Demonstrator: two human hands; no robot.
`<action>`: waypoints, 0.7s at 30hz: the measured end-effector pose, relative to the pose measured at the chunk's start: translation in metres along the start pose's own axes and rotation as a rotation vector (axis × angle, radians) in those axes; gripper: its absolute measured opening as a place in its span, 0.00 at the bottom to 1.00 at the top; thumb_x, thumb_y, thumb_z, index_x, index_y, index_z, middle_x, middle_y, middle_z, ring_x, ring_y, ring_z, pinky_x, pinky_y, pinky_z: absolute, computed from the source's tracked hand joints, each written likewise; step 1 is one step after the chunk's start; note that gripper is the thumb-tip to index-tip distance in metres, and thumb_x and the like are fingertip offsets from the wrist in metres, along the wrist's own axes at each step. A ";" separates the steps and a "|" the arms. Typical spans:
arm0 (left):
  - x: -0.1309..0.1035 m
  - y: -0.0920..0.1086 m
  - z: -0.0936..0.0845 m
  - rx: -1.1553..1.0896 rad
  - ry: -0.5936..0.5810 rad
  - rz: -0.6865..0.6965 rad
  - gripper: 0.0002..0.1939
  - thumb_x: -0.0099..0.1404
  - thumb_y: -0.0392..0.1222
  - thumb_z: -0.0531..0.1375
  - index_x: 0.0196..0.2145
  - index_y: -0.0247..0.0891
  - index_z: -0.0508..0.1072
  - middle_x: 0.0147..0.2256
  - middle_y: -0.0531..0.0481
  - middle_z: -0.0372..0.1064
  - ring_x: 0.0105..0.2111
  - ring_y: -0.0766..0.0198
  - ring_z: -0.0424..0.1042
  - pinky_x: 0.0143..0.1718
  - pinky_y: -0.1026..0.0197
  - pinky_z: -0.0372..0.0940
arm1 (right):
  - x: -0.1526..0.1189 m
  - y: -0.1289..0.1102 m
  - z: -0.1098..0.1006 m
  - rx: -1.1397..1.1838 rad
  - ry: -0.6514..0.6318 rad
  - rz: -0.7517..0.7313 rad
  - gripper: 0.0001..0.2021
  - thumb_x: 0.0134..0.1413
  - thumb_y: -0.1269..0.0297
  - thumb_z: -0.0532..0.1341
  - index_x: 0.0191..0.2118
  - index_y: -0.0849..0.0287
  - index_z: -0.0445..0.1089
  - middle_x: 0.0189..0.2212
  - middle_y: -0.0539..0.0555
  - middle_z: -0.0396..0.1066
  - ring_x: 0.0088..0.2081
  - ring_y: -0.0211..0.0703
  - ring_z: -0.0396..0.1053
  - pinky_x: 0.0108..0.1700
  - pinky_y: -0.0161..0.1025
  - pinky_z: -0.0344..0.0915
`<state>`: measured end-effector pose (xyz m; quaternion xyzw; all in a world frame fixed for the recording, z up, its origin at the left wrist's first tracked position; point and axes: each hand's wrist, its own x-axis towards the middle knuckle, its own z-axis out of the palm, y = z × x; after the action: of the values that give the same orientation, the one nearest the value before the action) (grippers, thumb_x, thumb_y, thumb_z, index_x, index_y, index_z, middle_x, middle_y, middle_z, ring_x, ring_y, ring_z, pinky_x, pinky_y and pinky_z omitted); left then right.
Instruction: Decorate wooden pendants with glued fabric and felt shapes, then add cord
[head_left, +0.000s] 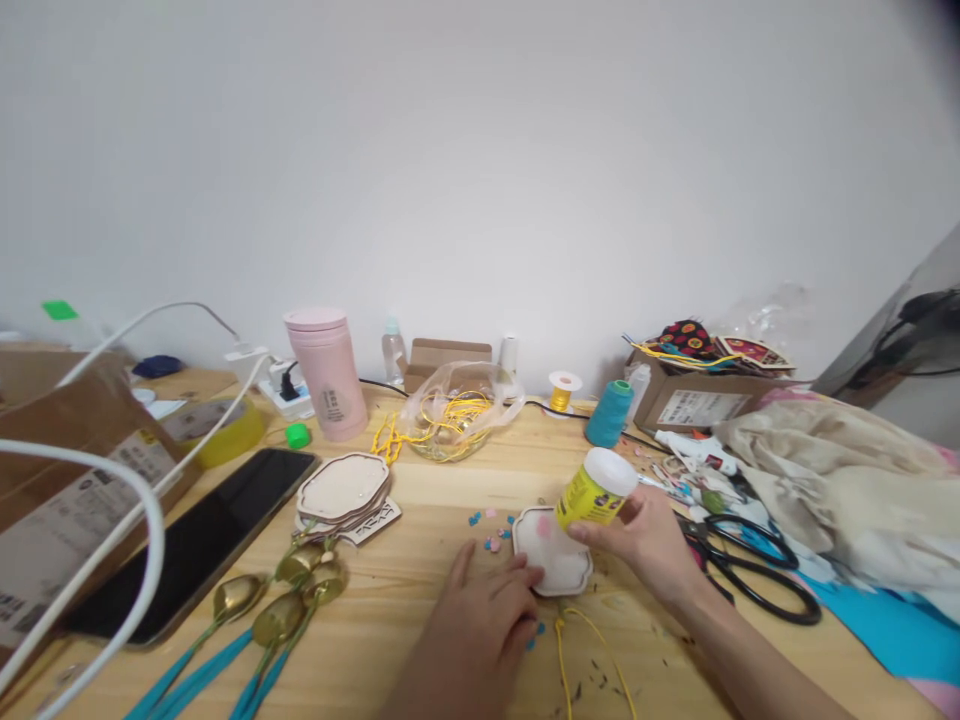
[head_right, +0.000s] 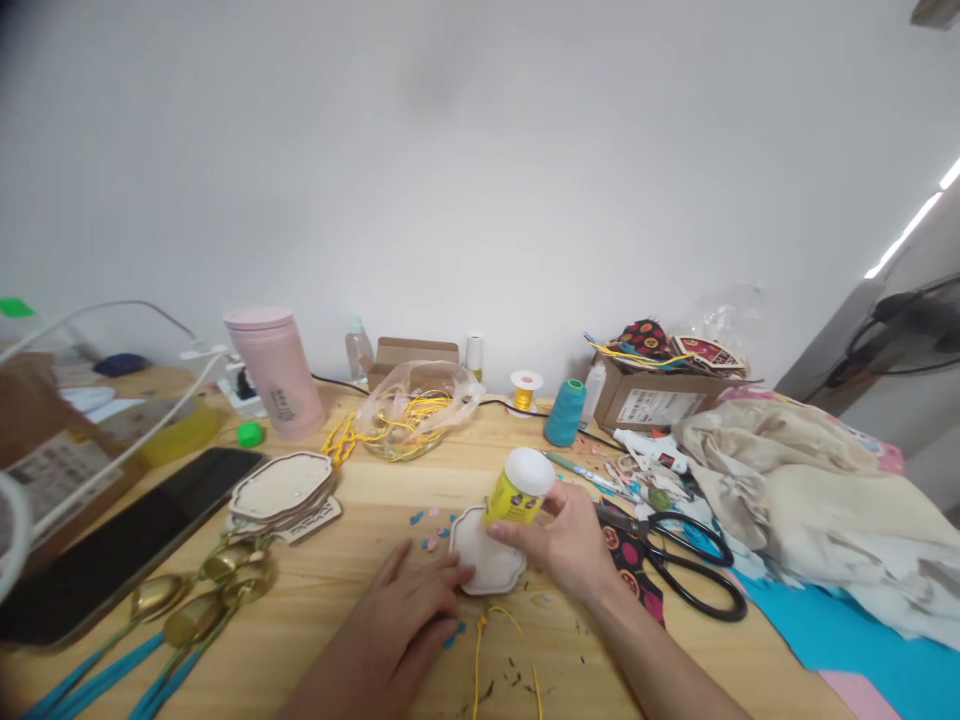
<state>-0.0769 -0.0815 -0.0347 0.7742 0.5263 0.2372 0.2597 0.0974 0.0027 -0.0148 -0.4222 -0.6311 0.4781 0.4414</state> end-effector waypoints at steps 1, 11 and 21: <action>-0.001 0.000 0.000 -0.028 0.029 -0.012 0.08 0.57 0.32 0.52 0.31 0.42 0.69 0.45 0.51 0.68 0.49 0.60 0.63 0.55 0.42 0.41 | 0.001 0.000 -0.002 0.027 0.061 0.003 0.12 0.29 0.63 0.68 0.26 0.61 0.72 0.27 0.54 0.75 0.29 0.49 0.72 0.33 0.42 0.68; 0.037 0.009 -0.013 -0.359 0.107 -0.298 0.08 0.53 0.40 0.56 0.26 0.36 0.75 0.27 0.51 0.74 0.30 0.61 0.71 0.34 0.62 0.64 | 0.004 0.001 -0.016 0.328 0.241 0.012 0.11 0.30 0.65 0.69 0.27 0.59 0.72 0.28 0.52 0.76 0.31 0.45 0.72 0.35 0.38 0.68; 0.061 0.006 -0.007 -0.144 0.010 -0.329 0.09 0.50 0.41 0.55 0.23 0.36 0.73 0.23 0.50 0.73 0.26 0.60 0.70 0.27 0.62 0.60 | 0.002 -0.007 -0.018 0.376 0.225 0.059 0.13 0.28 0.64 0.69 0.27 0.61 0.71 0.28 0.53 0.76 0.31 0.46 0.72 0.34 0.38 0.68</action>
<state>-0.0570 -0.0251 -0.0194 0.6559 0.6288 0.2322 0.3471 0.1136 0.0076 -0.0050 -0.4013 -0.4651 0.5500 0.5658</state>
